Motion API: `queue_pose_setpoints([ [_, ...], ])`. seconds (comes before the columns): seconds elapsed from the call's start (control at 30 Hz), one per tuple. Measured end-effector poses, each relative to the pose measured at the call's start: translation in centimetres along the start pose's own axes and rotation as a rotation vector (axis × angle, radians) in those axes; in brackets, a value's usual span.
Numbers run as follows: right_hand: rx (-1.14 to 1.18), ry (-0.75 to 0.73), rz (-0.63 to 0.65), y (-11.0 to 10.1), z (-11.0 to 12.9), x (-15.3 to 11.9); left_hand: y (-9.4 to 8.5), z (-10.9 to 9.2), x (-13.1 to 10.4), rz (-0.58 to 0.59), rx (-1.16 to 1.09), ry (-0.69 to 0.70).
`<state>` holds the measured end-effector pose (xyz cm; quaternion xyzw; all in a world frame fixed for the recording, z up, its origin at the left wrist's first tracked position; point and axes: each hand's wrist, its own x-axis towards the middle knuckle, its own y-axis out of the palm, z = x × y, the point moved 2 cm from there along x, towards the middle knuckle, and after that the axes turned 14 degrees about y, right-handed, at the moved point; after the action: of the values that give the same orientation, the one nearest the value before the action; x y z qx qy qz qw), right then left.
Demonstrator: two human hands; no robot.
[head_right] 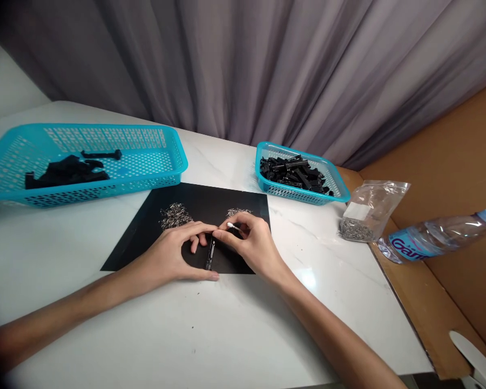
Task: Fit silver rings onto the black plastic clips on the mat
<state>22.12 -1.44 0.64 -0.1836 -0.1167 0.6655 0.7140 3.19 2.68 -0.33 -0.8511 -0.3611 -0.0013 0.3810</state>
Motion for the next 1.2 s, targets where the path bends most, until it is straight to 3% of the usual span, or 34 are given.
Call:
queue_pose_setpoints([
  [0.2, -0.222, -0.242, -0.046, -1.9, 0.1, -1.4, 0.2, 0.5, -0.2, 0.009, 0.004, -0.015],
  [0.47, -0.333, -0.429, -0.063, -1.3, -0.2, -1.3, 0.1, 0.4, -0.3, 0.019, 0.006, -0.006],
  [1.2, -0.327, -0.491, -0.072, -0.4, -0.3, -1.3, 0.3, 0.1, -0.1, 0.004, -0.046, -0.024],
])
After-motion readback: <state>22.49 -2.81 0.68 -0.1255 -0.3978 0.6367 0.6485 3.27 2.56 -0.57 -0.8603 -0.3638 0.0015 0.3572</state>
